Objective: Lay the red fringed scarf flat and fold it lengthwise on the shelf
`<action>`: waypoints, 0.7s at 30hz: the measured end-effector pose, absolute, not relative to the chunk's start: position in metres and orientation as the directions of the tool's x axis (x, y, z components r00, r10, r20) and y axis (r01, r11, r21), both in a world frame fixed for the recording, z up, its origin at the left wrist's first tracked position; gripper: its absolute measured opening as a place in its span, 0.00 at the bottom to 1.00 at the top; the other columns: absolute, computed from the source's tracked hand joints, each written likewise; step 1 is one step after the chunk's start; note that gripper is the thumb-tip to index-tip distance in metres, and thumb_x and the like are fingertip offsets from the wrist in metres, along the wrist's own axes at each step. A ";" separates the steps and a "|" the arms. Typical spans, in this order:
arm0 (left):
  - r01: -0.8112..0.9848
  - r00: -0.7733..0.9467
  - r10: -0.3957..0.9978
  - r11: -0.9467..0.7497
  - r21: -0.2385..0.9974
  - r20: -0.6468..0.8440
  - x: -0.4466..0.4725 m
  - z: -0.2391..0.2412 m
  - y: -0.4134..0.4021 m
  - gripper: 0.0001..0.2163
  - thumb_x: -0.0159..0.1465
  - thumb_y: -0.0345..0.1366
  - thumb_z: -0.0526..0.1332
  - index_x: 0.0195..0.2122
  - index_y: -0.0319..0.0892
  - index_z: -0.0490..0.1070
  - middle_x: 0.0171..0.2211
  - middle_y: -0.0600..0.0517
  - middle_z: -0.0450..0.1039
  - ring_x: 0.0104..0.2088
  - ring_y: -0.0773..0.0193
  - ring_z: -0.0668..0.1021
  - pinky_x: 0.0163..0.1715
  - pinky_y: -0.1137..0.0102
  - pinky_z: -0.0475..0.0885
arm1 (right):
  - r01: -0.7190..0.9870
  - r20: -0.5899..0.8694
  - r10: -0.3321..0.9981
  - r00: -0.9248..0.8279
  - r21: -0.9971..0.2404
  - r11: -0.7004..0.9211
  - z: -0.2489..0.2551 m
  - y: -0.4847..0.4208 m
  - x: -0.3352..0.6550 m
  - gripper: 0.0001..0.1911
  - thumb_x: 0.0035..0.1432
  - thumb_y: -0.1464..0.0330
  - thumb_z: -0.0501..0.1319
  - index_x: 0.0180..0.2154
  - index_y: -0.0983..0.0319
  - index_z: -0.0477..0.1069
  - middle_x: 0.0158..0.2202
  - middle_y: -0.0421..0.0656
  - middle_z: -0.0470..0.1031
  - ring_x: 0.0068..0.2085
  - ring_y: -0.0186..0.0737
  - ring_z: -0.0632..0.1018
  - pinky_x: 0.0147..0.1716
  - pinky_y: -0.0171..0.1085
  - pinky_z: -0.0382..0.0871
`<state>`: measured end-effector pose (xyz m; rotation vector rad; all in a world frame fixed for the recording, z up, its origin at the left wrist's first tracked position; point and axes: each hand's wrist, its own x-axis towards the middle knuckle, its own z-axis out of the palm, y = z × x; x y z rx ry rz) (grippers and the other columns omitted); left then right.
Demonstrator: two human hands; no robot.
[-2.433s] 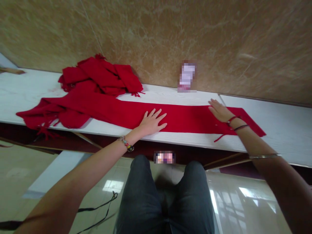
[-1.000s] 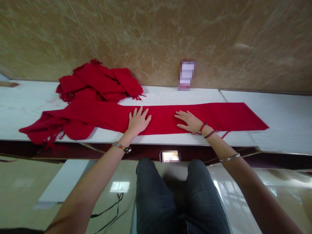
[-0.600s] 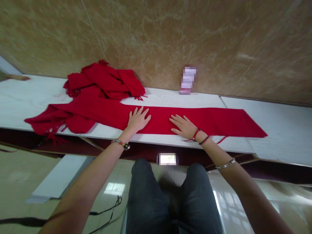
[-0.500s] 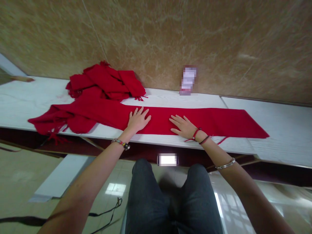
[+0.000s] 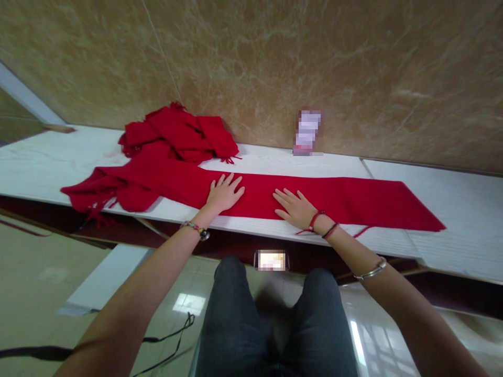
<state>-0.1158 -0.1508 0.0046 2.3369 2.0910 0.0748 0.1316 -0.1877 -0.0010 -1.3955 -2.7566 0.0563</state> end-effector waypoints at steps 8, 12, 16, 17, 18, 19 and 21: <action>0.993 0.113 0.993 -0.113 0.029 0.028 -0.116 0.004 -0.149 0.27 0.66 0.48 0.40 0.64 0.46 0.51 0.66 0.48 0.46 0.65 0.48 0.52 0.59 0.50 0.51 | 0.867 0.022 0.869 -0.494 -0.070 0.494 0.001 -0.197 0.193 0.30 0.64 0.58 0.43 0.62 0.66 0.54 0.65 0.52 0.51 0.64 0.52 0.55 0.58 0.57 0.53; 0.994 0.106 0.994 -0.107 0.030 0.011 -0.115 0.006 -0.149 0.27 0.66 0.49 0.39 0.65 0.46 0.49 0.66 0.48 0.45 0.65 0.48 0.51 0.60 0.49 0.50 | 0.876 0.086 0.884 -0.460 -0.116 0.467 0.015 -0.178 0.162 0.31 0.64 0.57 0.41 0.63 0.66 0.52 0.66 0.52 0.47 0.65 0.52 0.51 0.59 0.57 0.50; 0.995 0.095 0.995 -0.095 0.028 0.014 -0.115 0.007 -0.149 0.27 0.66 0.49 0.40 0.65 0.47 0.49 0.67 0.49 0.44 0.65 0.47 0.51 0.60 0.50 0.51 | 0.874 0.035 0.882 -0.471 -0.119 0.471 0.014 -0.154 0.113 0.31 0.64 0.56 0.43 0.64 0.64 0.49 0.67 0.50 0.46 0.66 0.51 0.50 0.60 0.56 0.48; 0.996 0.087 0.996 -0.087 0.028 0.014 -0.115 0.006 -0.149 0.27 0.66 0.49 0.40 0.65 0.48 0.49 0.67 0.49 0.43 0.65 0.46 0.50 0.60 0.50 0.51 | 0.872 0.008 0.878 -0.478 -0.111 0.476 0.012 -0.150 0.104 0.31 0.64 0.57 0.43 0.64 0.63 0.49 0.67 0.49 0.45 0.66 0.50 0.49 0.60 0.56 0.48; 0.997 0.079 0.997 -0.080 0.025 0.014 -0.115 0.006 -0.149 0.28 0.65 0.50 0.40 0.65 0.48 0.49 0.67 0.49 0.43 0.65 0.45 0.50 0.60 0.49 0.51 | 0.873 -0.020 0.876 -0.482 -0.100 0.478 0.009 -0.146 0.100 0.31 0.64 0.57 0.42 0.64 0.64 0.49 0.67 0.48 0.45 0.66 0.50 0.49 0.60 0.56 0.47; 0.997 0.073 0.997 -0.074 0.022 0.013 -0.116 0.006 -0.149 0.28 0.65 0.50 0.40 0.65 0.49 0.49 0.67 0.49 0.43 0.65 0.44 0.50 0.59 0.49 0.51 | 0.876 -0.043 0.877 -0.479 -0.088 0.474 0.007 -0.143 0.099 0.30 0.65 0.59 0.42 0.64 0.64 0.49 0.67 0.48 0.44 0.66 0.50 0.49 0.61 0.55 0.47; 0.997 0.069 0.998 -0.069 0.015 0.011 -0.116 0.005 -0.148 0.28 0.66 0.51 0.39 0.65 0.49 0.49 0.67 0.49 0.43 0.64 0.42 0.50 0.59 0.48 0.51 | 0.894 -0.070 0.892 -0.447 -0.060 0.443 0.003 -0.139 0.112 0.29 0.65 0.61 0.41 0.65 0.64 0.48 0.67 0.47 0.43 0.66 0.49 0.48 0.61 0.54 0.47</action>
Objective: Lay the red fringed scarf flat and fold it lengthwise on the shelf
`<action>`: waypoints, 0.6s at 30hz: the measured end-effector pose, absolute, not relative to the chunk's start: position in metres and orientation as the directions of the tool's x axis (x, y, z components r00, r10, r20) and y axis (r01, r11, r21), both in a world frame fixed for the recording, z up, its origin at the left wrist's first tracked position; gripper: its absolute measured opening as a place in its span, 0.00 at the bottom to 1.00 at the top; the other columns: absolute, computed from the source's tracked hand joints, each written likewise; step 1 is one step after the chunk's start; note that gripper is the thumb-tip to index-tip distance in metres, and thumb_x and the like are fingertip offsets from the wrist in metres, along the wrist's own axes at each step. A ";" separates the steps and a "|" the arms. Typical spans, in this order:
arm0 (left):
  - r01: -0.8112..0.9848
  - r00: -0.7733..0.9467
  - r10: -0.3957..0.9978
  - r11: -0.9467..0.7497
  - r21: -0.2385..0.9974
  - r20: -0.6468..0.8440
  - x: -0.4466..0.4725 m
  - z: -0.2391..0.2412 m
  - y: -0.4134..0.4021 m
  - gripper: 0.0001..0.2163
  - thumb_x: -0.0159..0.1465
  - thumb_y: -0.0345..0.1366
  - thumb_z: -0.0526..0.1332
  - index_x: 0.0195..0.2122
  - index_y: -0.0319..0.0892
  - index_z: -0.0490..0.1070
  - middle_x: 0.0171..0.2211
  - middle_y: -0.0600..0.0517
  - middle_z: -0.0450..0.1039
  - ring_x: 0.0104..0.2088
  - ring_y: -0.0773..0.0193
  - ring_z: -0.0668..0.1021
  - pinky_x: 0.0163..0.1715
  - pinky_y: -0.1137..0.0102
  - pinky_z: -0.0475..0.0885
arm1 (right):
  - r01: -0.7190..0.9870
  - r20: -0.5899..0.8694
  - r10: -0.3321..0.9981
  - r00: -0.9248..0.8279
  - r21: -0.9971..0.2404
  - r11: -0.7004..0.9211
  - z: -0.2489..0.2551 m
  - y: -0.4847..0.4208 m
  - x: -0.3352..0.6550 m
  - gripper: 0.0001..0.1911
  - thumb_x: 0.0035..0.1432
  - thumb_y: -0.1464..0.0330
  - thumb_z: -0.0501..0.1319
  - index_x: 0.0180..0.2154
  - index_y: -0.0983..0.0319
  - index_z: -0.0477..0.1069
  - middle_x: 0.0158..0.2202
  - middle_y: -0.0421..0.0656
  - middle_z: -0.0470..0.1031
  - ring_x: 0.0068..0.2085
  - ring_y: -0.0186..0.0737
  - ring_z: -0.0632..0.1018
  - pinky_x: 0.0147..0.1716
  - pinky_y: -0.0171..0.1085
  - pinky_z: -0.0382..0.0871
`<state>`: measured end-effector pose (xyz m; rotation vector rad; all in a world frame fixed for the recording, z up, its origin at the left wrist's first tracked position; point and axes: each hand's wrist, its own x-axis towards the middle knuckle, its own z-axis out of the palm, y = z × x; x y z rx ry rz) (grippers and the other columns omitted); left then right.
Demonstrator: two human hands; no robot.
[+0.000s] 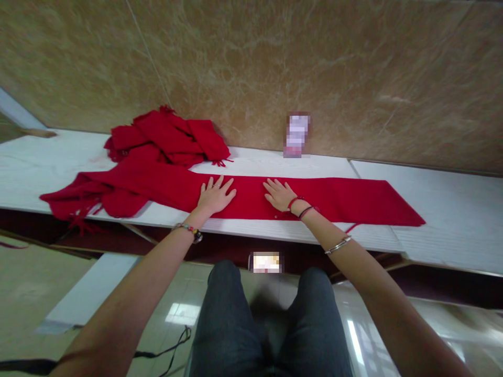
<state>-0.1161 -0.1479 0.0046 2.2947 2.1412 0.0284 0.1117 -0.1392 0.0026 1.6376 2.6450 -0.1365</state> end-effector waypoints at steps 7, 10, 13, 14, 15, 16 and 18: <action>0.997 0.076 0.997 -0.077 0.009 0.007 -0.115 0.005 -0.147 0.27 0.66 0.51 0.39 0.65 0.49 0.48 0.67 0.49 0.43 0.65 0.43 0.50 0.59 0.49 0.51 | 0.985 -0.054 0.986 -0.160 0.062 0.163 -0.001 -0.129 0.221 0.29 0.64 0.64 0.41 0.64 0.68 0.50 0.66 0.51 0.48 0.64 0.49 0.54 0.60 0.54 0.50; 0.997 0.071 0.997 -0.071 0.015 -0.001 -0.114 0.007 -0.148 0.27 0.66 0.51 0.39 0.65 0.49 0.48 0.67 0.50 0.43 0.65 0.44 0.50 0.60 0.49 0.50 | 0.989 -0.033 0.993 -0.112 0.092 0.114 0.000 -0.128 0.240 0.29 0.64 0.64 0.41 0.63 0.72 0.52 0.65 0.54 0.50 0.64 0.51 0.55 0.60 0.53 0.50; 0.997 0.068 0.998 -0.068 0.030 -0.009 -0.114 0.007 -0.148 0.27 0.66 0.50 0.40 0.65 0.49 0.49 0.67 0.49 0.42 0.65 0.44 0.50 0.60 0.49 0.50 | 0.988 0.007 0.991 -0.136 0.070 0.135 0.001 -0.133 0.223 0.30 0.64 0.64 0.41 0.63 0.72 0.51 0.65 0.55 0.49 0.64 0.51 0.54 0.60 0.53 0.50; 0.997 0.069 0.998 -0.069 0.031 -0.009 -0.114 0.007 -0.147 0.28 0.66 0.50 0.39 0.65 0.49 0.49 0.67 0.49 0.42 0.65 0.44 0.49 0.60 0.49 0.50 | 0.984 0.028 0.985 -0.169 0.057 0.168 0.001 -0.136 0.211 0.30 0.64 0.64 0.41 0.63 0.72 0.51 0.65 0.54 0.48 0.64 0.51 0.54 0.60 0.53 0.50; 0.997 0.069 0.998 -0.069 0.029 -0.010 -0.115 0.007 -0.147 0.28 0.66 0.50 0.39 0.65 0.49 0.48 0.67 0.49 0.42 0.65 0.44 0.49 0.60 0.49 0.50 | 0.976 0.044 0.976 -0.215 0.041 0.214 0.002 -0.140 0.197 0.30 0.64 0.63 0.41 0.63 0.71 0.50 0.66 0.54 0.47 0.65 0.51 0.53 0.60 0.53 0.50; 0.997 0.068 0.998 -0.068 0.025 -0.010 -0.115 0.007 -0.146 0.28 0.66 0.50 0.39 0.65 0.49 0.48 0.67 0.50 0.42 0.65 0.44 0.49 0.60 0.49 0.50 | 0.963 0.051 0.962 -0.268 0.024 0.268 0.002 -0.144 0.183 0.30 0.64 0.62 0.41 0.63 0.70 0.50 0.66 0.53 0.47 0.65 0.50 0.52 0.60 0.52 0.50; 0.998 0.066 0.998 -0.066 0.016 -0.009 -0.115 0.006 -0.146 0.27 0.66 0.50 0.39 0.65 0.49 0.48 0.67 0.50 0.42 0.65 0.44 0.49 0.60 0.49 0.50 | 0.929 0.035 0.929 -0.368 -0.016 0.369 0.002 -0.153 0.156 0.30 0.65 0.61 0.40 0.64 0.68 0.49 0.66 0.51 0.46 0.65 0.49 0.51 0.61 0.51 0.49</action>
